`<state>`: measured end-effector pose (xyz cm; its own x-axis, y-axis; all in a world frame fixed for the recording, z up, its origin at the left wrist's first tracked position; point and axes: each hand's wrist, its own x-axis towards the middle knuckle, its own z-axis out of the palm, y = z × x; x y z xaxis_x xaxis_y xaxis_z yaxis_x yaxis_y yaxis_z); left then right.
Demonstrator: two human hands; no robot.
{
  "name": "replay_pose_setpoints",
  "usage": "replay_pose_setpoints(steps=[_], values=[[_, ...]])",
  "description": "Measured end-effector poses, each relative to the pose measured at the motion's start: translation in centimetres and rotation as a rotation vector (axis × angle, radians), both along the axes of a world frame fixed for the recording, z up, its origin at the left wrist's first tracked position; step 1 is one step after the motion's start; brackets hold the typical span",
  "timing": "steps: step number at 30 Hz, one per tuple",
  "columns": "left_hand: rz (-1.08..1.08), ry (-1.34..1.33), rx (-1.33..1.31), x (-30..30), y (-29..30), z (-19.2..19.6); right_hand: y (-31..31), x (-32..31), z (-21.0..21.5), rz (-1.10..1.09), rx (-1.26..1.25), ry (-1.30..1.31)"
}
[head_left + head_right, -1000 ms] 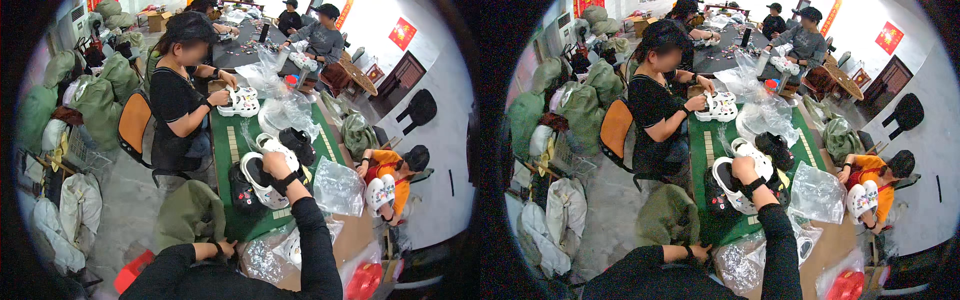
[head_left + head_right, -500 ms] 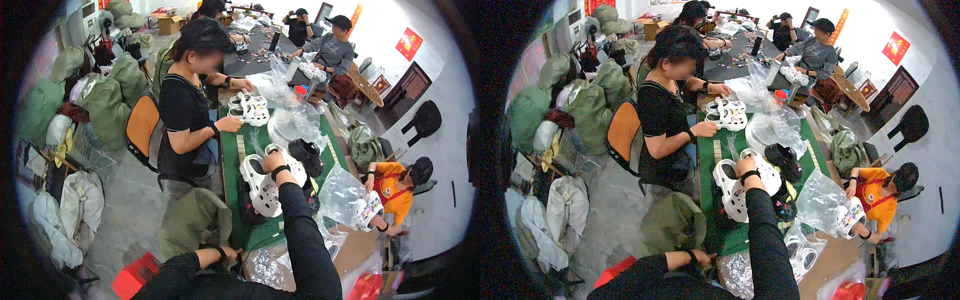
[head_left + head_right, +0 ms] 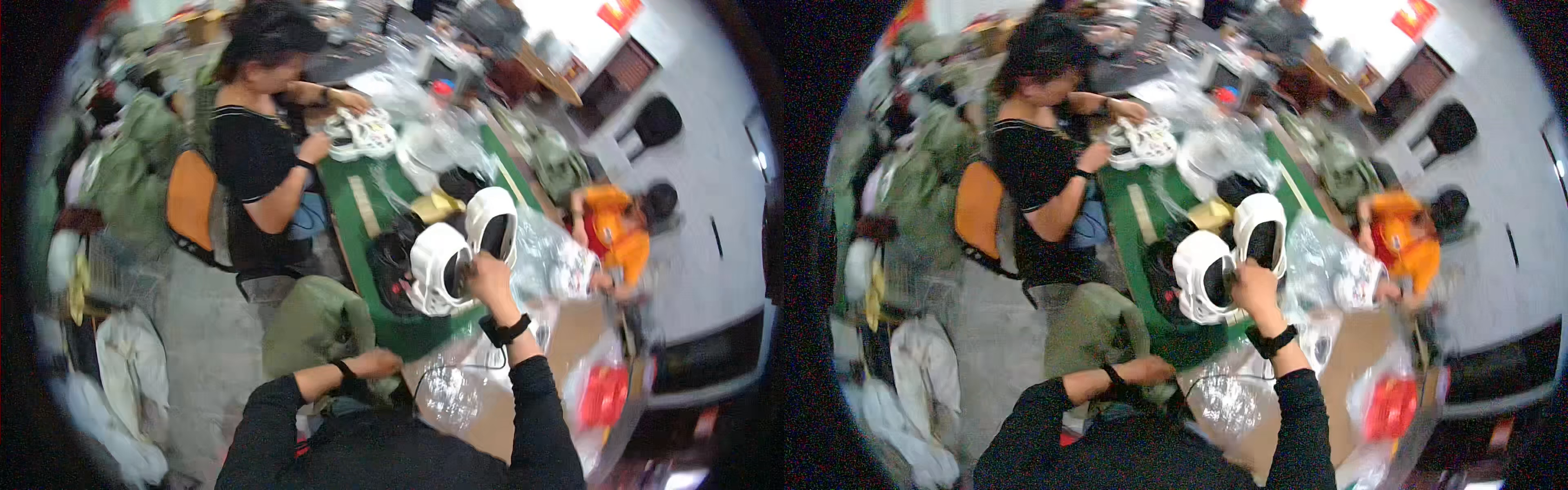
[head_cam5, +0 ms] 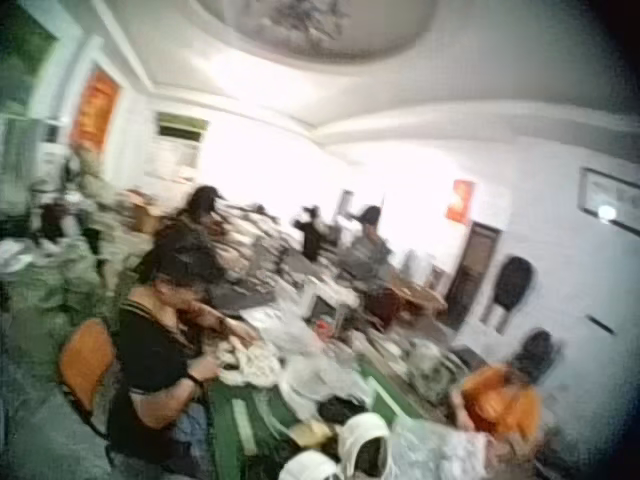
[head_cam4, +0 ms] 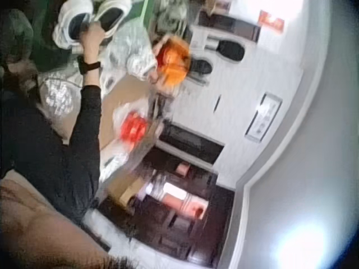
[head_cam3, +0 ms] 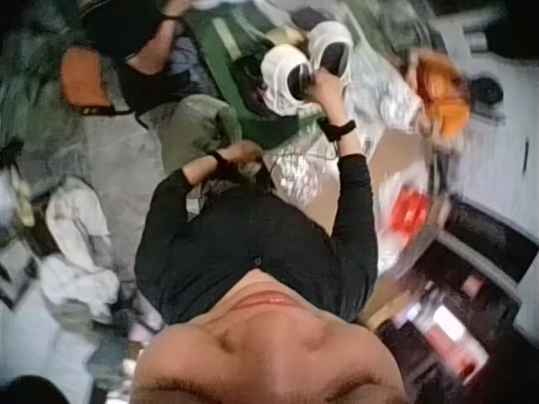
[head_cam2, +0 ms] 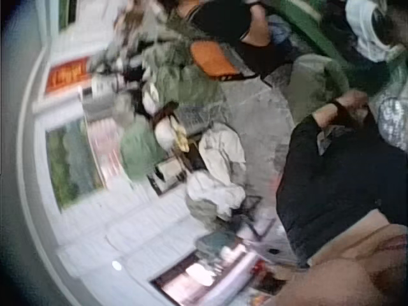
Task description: Packing decorative clogs into individual plastic bags and then placing them into large green sacks.
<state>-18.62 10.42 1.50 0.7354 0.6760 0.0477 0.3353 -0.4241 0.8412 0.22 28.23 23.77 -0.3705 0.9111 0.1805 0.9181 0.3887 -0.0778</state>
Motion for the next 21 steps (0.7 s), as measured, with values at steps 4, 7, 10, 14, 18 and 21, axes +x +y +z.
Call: replay_pose_setpoints(steps=[4, 7, 10, 14, 18, 21], values=[[0.567, 0.290, 0.269, -6.0, 0.0, 1.3, -4.1, 4.5, -0.9, -0.509, -0.157, 0.400], [0.480, 0.458, 0.063, -7.5, -1.5, -0.9, -7.6, 14.0, -8.2, -0.423, -0.184, 0.554], [0.244, 0.636, -0.307, -8.9, -4.4, -5.3, -12.3, 15.2, -13.6, -1.138, -0.674, 1.931], [-0.155, 0.932, -0.222, -7.5, -5.8, -5.0, -20.5, 14.2, -15.9, -0.976, -0.355, 2.153], [-0.273, 1.000, -0.194, -7.7, -4.9, -4.2, -24.5, 7.7, -11.3, -1.040, -0.166, 1.697], [-0.357, 0.969, -0.240, -5.3, -1.7, -1.9, -25.5, 7.3, -10.1, -1.024, -0.366, 1.238]])
